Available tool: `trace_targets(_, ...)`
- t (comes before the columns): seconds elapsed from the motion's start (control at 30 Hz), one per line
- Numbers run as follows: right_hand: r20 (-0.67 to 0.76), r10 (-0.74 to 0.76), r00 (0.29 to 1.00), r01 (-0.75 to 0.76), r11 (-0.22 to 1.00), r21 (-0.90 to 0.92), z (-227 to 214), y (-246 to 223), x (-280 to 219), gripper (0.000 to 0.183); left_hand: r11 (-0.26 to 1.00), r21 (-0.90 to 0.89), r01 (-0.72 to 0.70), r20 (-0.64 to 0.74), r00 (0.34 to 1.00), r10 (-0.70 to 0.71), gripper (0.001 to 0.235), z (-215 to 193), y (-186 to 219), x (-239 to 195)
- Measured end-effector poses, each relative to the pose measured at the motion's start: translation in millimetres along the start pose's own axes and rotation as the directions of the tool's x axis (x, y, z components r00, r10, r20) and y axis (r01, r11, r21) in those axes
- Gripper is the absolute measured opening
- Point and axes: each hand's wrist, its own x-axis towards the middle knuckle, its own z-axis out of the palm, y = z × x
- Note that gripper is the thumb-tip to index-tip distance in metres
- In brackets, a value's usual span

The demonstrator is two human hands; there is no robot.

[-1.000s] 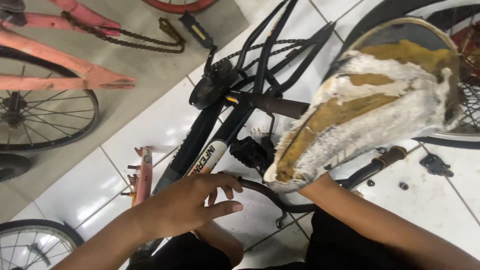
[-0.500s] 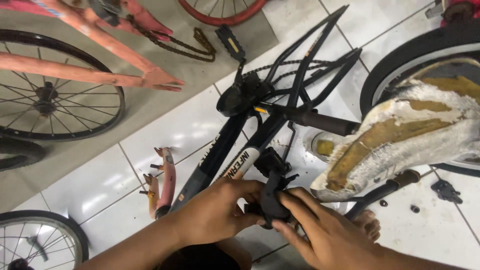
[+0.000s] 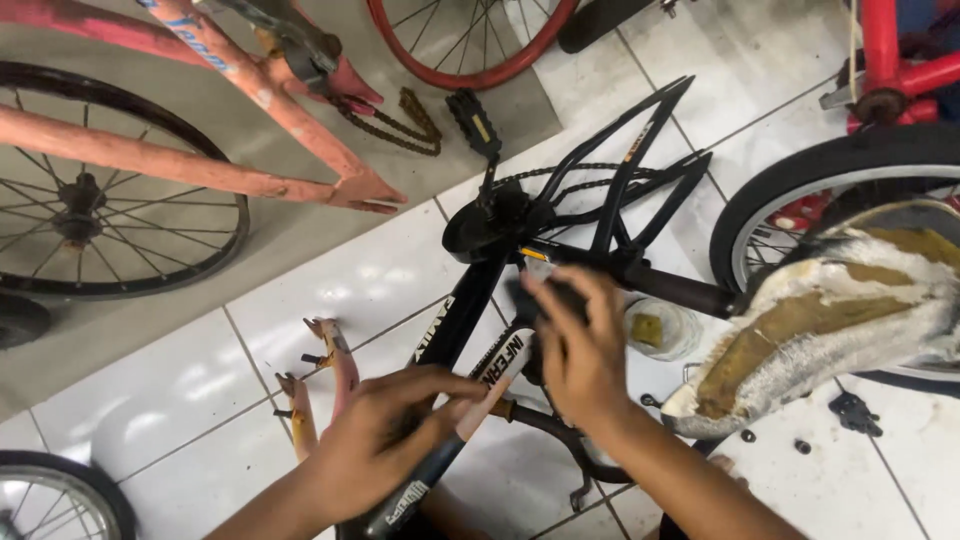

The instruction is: The person cleans the chainring and crankset of a bicycle using a brush and a liquid solution. They then pour a pink liquid from a bottle into a small container and use the brush to clean a detached bicycle handlebar.

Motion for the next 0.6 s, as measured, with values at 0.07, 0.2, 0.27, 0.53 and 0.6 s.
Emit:
trace_targets(0.07,-0.071,-0.052,0.996,0.052,0.999,-0.009,3.3,2.6,11.2,0.05,0.997,0.053,-0.056,-0.113,0.992,0.061,0.026,-3.9,-12.6,-20.8)
trace_targets(0.2,-0.074,-0.114,0.991,0.101,0.983,-0.154,12.6,-1.3,13.1,0.034,0.987,0.161,0.006,-0.325,0.945,0.047,0.045,-12.2,-50.3,-67.6)
trace_targets(0.27,-0.079,-0.13,0.988,0.117,0.982,-0.146,15.6,3.5,11.4,0.035,0.975,0.218,-0.053,-0.286,0.951,0.116,0.066,0.0,-81.6,-89.1)
trace_targets(0.53,0.015,-0.289,0.957,0.289,0.954,-0.077,23.2,-23.8,8.1,0.035,0.96,0.07,-0.272,-0.378,0.883,0.278,0.092,14.2,-98.4,-89.2)
trace_targets(0.6,0.072,-0.431,0.899,0.425,0.901,0.087,23.9,-51.0,5.1,0.035,0.97,0.048,-0.239,-0.423,0.875,0.237,0.092,14.6,-94.7,-88.9)
